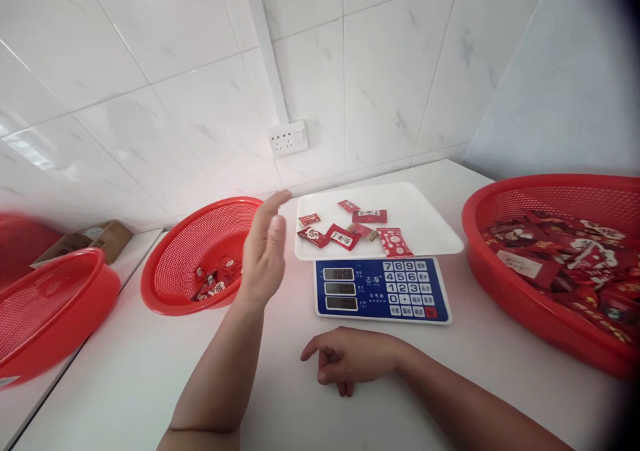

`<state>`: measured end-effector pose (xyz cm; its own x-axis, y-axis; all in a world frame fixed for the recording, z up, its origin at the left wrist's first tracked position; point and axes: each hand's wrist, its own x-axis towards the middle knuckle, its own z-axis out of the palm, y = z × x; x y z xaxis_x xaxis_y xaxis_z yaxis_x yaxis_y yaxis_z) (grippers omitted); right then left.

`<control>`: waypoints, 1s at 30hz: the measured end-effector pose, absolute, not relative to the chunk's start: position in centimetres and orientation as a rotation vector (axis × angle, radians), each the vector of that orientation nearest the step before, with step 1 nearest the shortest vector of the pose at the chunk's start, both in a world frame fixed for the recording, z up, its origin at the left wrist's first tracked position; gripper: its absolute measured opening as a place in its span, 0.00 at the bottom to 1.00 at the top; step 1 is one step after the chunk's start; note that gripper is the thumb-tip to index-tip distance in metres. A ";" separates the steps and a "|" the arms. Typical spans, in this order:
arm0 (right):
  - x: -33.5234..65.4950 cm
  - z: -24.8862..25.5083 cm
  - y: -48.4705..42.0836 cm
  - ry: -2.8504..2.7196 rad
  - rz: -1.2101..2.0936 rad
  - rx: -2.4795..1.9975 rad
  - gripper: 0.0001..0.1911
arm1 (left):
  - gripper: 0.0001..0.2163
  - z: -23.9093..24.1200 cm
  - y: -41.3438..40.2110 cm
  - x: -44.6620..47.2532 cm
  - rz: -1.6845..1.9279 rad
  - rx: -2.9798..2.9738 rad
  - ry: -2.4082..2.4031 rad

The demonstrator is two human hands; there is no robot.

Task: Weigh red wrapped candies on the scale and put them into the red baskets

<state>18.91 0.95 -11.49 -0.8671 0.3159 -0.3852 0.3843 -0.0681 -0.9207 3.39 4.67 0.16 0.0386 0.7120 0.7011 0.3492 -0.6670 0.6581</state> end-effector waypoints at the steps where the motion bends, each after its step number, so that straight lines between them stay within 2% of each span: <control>1: 18.9 -11.5 0.9 2.105 -2.118 0.800 0.24 | 0.17 0.4 4.3 3.2 1.755 1.901 1.012; 4: 18.9 -11.6 0.9 2.078 -2.130 0.824 0.24 | 0.16 0.6 3.6 2.7 1.881 1.634 0.877; 10: 18.8 -11.6 0.9 2.018 -2.147 0.865 0.23 | 0.15 0.1 3.6 1.6 1.734 1.515 0.903; 16: 18.8 -11.7 0.9 1.967 -2.183 0.886 0.22 | 0.13 1.4 2.7 0.7 1.833 1.349 0.795; 30: 18.9 -11.4 1.1 1.972 -2.160 0.875 0.22 | 0.12 2.1 1.2 0.8 1.879 1.390 0.807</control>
